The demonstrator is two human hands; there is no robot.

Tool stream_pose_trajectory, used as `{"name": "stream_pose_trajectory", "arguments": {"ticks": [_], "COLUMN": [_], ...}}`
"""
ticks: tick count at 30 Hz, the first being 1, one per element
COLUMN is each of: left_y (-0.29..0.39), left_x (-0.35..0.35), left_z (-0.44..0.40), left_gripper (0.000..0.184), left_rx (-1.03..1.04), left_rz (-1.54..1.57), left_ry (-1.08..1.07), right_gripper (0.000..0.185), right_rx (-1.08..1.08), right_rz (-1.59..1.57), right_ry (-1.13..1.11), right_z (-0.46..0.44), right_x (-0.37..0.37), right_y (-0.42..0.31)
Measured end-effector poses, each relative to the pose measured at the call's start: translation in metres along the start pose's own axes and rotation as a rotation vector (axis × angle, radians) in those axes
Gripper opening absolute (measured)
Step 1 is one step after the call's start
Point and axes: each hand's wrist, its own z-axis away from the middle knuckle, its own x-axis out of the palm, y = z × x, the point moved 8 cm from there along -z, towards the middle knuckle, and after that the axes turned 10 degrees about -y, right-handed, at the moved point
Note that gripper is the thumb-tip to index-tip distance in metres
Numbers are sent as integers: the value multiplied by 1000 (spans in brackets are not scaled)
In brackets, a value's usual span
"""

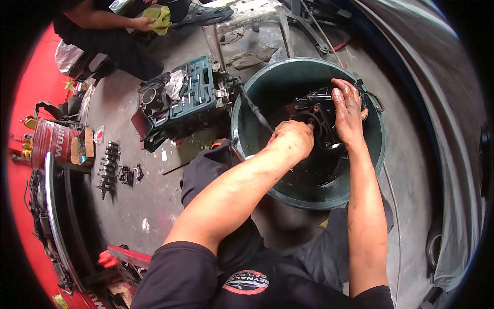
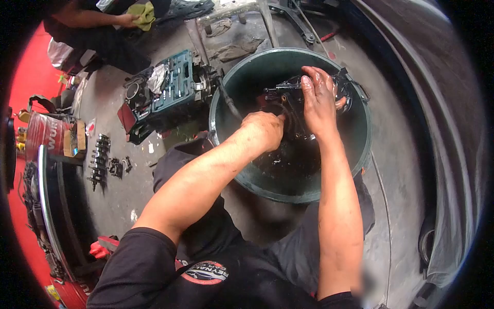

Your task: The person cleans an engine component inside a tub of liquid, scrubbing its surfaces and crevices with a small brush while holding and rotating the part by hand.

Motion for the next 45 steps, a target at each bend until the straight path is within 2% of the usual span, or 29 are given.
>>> {"name": "stream_pose_trajectory", "arguments": {"ticks": [5,6,7,10,13,15,17,19,21,23,25,27,31,32,35,38,39,41,44,45], "left_y": [-6,-3,-5,-9,-40,-71,-88,-102,-91,-74,-53,-43,-41,-40,-42,-25,-22,-25,-33,-32], "left_x": [8,8,10,7,8,3,-13,-15,-8,8,27,24,32,32,41,23,32,37,44,47], "left_z": [-7,-2,-3,15,47,79,124,147,145,115,77,56,65,86,76,56,49,69,87,73], "left_gripper": [41,45,43,44,50,48,42,36,29,27,23,21,19,20,20,20,19,18,17,17], "left_rx": [52,91,90,239,378,248,410,612,763,696,666,602,596,653,669,629,626,663,739,714], "left_rz": [130,50,79,114,291,602,1056,1368,1469,1385,1397,1281,1514,1395,1450,1088,1295,1702,1937,1826], "left_ry": [156,256,224,325,581,409,542,767,892,850,758,769,703,839,838,1012,845,667,667,690], "right_gripper": [39,38,38,37,36,35,35,35,34,34,34,34,33,33,31,29,29,29,30,30], "right_rx": [-7,14,40,-20,-33,-32,-73,-106,-49,10,-9,-47,-46,-67,-30,-39,-55,-71,-27,-27], "right_rz": [17,40,67,2,-8,-4,-23,-64,12,90,110,85,100,105,139,128,117,101,147,133], "right_ry": [-4,-4,-6,9,-1,1,28,23,27,25,26,28,39,35,54,46,45,44,68,71], "right_z": [0,1,2,2,0,1,0,-1,1,5,5,3,4,3,8,6,5,7,8,9], "right_x": [-1,-1,-1,0,0,0,2,2,1,-2,-3,-3,-4,-3,-7,-4,-3,-6,-8,-7], "right_y": [2,-1,-1,5,9,8,15,11,8,2,-1,-1,3,6,5,6,5,5,-1,-3]}}
